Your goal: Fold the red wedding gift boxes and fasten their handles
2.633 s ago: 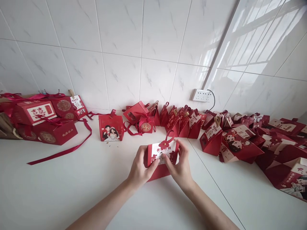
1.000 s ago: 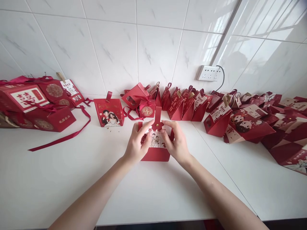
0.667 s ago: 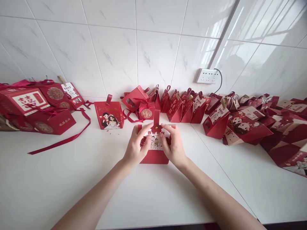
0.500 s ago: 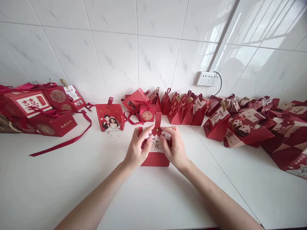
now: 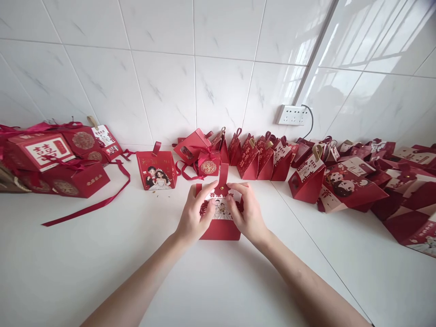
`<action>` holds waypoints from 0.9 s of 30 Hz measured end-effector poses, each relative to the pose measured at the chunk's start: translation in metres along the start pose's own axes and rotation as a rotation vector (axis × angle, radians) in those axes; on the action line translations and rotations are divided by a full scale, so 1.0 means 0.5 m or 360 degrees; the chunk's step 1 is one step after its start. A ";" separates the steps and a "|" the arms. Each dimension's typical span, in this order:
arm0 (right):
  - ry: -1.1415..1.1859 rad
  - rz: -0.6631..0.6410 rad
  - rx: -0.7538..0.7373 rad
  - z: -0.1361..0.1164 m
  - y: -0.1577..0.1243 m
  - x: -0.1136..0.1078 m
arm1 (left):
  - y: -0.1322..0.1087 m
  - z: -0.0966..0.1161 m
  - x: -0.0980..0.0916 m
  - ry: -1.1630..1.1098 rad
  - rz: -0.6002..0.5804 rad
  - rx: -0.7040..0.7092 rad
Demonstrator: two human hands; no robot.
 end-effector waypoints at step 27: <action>0.0797 -0.0429 0.1133 0.051 -0.015 0.034 | 0.021 0.079 -0.073 -0.0243 0.0383 0.0234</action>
Point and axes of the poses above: each hand's wrist, its own y-axis towards the middle knuckle, its own x-axis out of the palm, z = x × y, the point moved 10 cm from there along y, towards the middle knuckle, and after that the axes turned 13 degrees about z, right-handed, at the moved point
